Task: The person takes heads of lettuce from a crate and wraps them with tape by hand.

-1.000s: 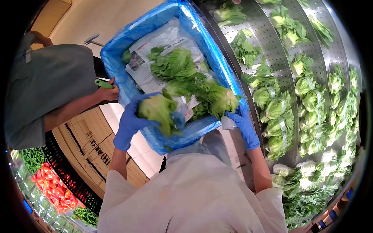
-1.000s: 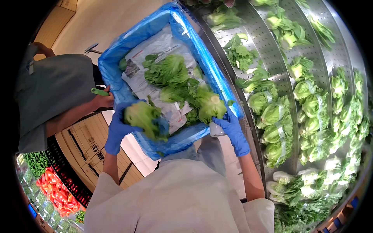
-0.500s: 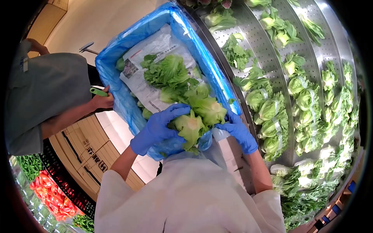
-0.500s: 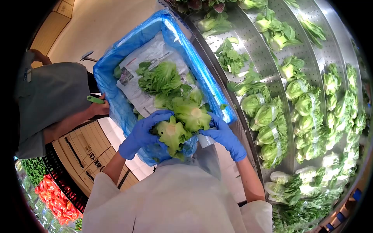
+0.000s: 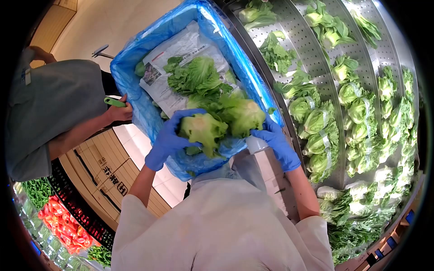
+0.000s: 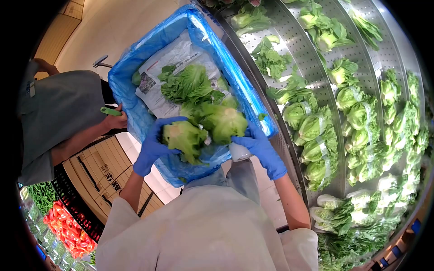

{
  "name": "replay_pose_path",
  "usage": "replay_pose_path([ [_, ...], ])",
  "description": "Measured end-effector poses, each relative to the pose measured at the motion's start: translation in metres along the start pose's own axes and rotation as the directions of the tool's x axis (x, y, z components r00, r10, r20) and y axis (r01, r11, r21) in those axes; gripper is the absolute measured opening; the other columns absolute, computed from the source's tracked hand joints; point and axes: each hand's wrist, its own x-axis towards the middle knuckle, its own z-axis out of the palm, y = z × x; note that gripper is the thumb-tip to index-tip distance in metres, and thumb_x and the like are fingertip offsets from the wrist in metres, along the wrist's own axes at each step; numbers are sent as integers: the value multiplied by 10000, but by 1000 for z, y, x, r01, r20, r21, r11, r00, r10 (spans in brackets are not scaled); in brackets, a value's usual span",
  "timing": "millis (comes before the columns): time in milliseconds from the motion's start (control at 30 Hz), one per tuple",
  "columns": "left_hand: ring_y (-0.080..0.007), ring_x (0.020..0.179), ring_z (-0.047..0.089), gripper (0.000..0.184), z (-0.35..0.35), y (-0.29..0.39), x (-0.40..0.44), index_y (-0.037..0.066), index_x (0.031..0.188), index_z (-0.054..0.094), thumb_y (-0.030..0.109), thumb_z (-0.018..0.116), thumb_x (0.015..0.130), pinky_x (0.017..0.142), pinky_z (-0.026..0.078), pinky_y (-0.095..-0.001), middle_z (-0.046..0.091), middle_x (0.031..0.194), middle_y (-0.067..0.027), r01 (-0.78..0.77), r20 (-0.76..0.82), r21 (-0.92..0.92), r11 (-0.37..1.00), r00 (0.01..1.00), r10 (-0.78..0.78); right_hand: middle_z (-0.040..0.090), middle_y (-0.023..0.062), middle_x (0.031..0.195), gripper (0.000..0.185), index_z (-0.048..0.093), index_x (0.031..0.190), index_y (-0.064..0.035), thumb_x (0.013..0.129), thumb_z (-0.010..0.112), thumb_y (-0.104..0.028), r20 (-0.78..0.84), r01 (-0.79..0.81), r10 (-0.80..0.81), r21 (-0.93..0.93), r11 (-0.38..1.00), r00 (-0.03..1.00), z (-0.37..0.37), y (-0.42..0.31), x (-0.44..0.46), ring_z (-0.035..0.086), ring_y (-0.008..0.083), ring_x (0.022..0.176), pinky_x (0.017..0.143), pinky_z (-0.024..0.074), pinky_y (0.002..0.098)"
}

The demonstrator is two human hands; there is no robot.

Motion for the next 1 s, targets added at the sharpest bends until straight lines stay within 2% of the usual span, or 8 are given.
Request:
replay_pose_path([
  [167,-181,1074,507,754,-33,-6,-11,44,1194,438,99,825,550,920,411,-312,513,1215,-102,-61,-245,191,980,963,108,570,65,1077,497,447,1232,-13,755,584,-40,-149,72,-56,103,992,987,-15,-18,-27,552,144,949,826,444,278],
  [267,-170,1054,527,713,-38,-1,-9,17,1189,451,67,795,567,906,416,-290,536,1193,-78,39,-357,364,930,929,101,567,75,1114,515,447,1240,-21,748,594,8,-149,154,-104,385,910,983,-11,-22,-53,561,151,974,837,447,272],
  [400,-193,1060,528,690,-36,-3,-3,15,1192,450,41,773,583,907,426,-305,511,1221,-101,-25,-368,359,933,915,166,566,52,1099,518,448,1241,-24,752,620,-23,-3,-37,40,285,958,999,11,-25,-52,534,129,993,878,417,285],
  [567,-259,1115,489,694,-33,25,-6,-1,1198,410,-32,741,589,915,461,-377,413,1296,-159,-262,-348,-4,965,905,244,573,47,1072,522,445,1237,-15,754,643,-33,4,40,-41,148,988,999,6,11,-2,531,121,981,849,420,259],
  [600,-273,1132,475,714,-38,21,-8,-8,1205,391,-57,737,583,900,475,-387,397,1304,-170,-306,-315,255,917,871,378,575,46,1065,526,442,1241,-15,754,642,-29,-75,7,3,130,991,997,-1,15,-1,537,119,971,841,424,255],
  [700,-267,1125,481,727,-49,18,-20,-8,1213,389,-62,739,577,901,474,-382,405,1299,-168,-273,-379,289,918,848,371,587,47,1039,522,438,1244,-12,754,614,-9,-158,11,8,114,993,987,-12,24,-10,560,122,931,818,441,257],
  [900,-264,1116,487,719,-44,10,-22,-13,1220,371,-81,698,583,908,465,-392,402,1303,-163,-95,-399,330,939,887,231,558,75,1120,524,428,1252,-3,744,555,26,-49,7,23,539,842,999,11,-3,-54,542,138,993,820,447,262],
  [1000,-268,1113,489,744,-31,22,-18,1,1227,365,-64,714,573,910,460,-388,424,1284,-169,-137,-360,276,951,903,234,558,65,1109,524,416,1259,-6,765,588,-19,-19,19,-12,392,920,1000,26,-20,-23,542,128,982,823,447,259],
])
